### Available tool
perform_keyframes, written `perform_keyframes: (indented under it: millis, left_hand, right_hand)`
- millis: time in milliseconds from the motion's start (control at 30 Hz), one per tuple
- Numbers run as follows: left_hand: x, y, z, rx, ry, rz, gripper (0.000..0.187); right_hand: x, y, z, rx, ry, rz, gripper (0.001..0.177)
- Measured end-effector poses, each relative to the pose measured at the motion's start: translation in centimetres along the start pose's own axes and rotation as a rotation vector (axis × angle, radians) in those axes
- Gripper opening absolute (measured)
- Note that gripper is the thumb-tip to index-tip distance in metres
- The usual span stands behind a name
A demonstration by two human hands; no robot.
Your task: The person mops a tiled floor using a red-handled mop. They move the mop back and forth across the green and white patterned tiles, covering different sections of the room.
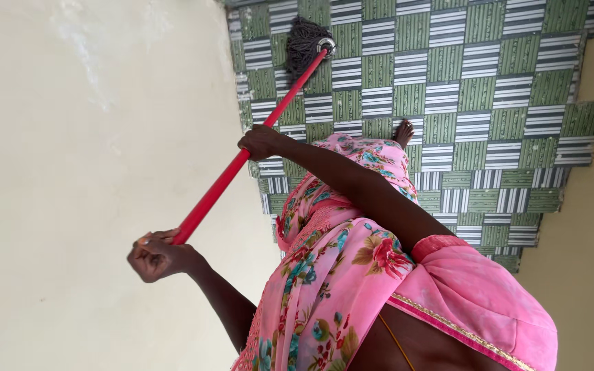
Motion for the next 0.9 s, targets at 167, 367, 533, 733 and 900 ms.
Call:
perform_keyframes:
  millis: [167,367,533,733,900]
  left_hand:
    - [-5.9,-8.1,0.7,-0.083,-0.008,-0.149,0.035]
    - [-15.3,-25.1,7.2,-0.357,-0.089,-0.477,0.019]
    - [-28.0,-38.3,14.7,-0.688,0.125,-0.856,0.006]
    - [-40.9,-49.2,25.2,-1.141,0.387,-1.26,0.028]
    - [-47.2,-55.2,30.2,-1.147,0.549,-1.459,0.038]
  right_hand:
    - [-7.3,1.3,10.2,-0.026,-0.119,0.131,0.016]
    - [-22.6,6.8,26.2,-0.071,-0.376,0.197,0.016]
    - [-40.3,12.8,37.1,-0.143,-0.587,0.419,0.019]
    - [-59.2,17.7,44.8,0.027,-0.962,0.78,0.016]
    - [-68.7,19.4,43.9,-0.174,-1.049,1.362,0.02]
Point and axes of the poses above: each hand's wrist, its own x-axis towards the middle knuckle, its own y-axis out of the back of the hand, z = x × y, the point moved 9 cm from there along x, towards the middle knuckle, and after that the axes turned 8 degrees about -x, right-handed, at the moved point
